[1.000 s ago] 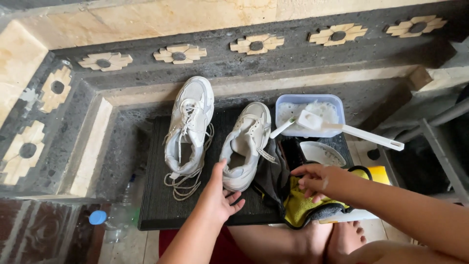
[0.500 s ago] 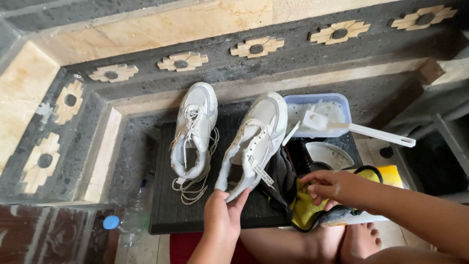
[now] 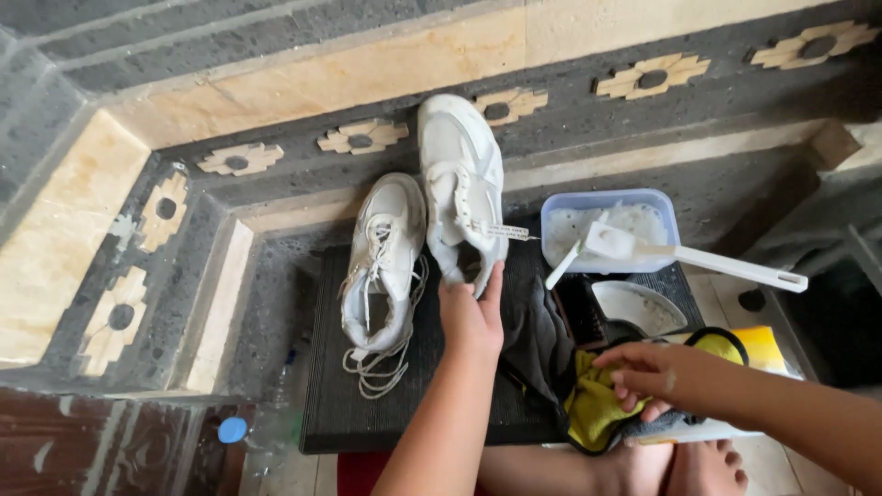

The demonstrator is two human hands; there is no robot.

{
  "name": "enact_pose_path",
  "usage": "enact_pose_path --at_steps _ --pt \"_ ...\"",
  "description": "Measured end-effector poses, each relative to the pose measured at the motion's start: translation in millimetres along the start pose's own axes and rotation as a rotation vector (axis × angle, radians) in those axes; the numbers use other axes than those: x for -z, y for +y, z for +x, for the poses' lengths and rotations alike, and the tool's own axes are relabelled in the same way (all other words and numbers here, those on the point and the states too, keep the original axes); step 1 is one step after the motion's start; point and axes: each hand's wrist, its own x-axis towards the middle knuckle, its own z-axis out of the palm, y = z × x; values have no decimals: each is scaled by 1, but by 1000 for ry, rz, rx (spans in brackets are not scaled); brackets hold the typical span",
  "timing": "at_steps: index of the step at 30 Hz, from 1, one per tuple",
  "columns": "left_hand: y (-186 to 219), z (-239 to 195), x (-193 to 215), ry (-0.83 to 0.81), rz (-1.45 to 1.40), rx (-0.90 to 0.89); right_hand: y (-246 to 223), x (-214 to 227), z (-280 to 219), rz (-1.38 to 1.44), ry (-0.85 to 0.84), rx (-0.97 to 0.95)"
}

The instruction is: Cleaning the upper part of a white sneaker using a toothbrush, cleaning solution, and a cloth.

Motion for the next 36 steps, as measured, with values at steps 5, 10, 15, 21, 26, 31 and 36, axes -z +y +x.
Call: enact_pose_path --at_steps 5,10,15,21,26,31,36 --pt "-12 5 14 -80 664 -77 -8 3 -8 -60 -42 -64" --pt "-3 16 28 -203 763 -225 -8 2 -10 -17 -39 -90" --pt "-6 30 43 -474 960 -409 -2 2 0 25 -42 -88" --pt "-7 36 52 -527 1029 -401 -5 2 9 18 -35 -124" --pt "-7 38 64 -630 1069 -502 -18 -2 9 -11 -22 -186" --pt "-22 51 86 -726 1019 -775 -23 0 14 -202 61 -170" --pt "-25 34 85 -567 1098 -1163 -51 12 9 -698 257 -133"
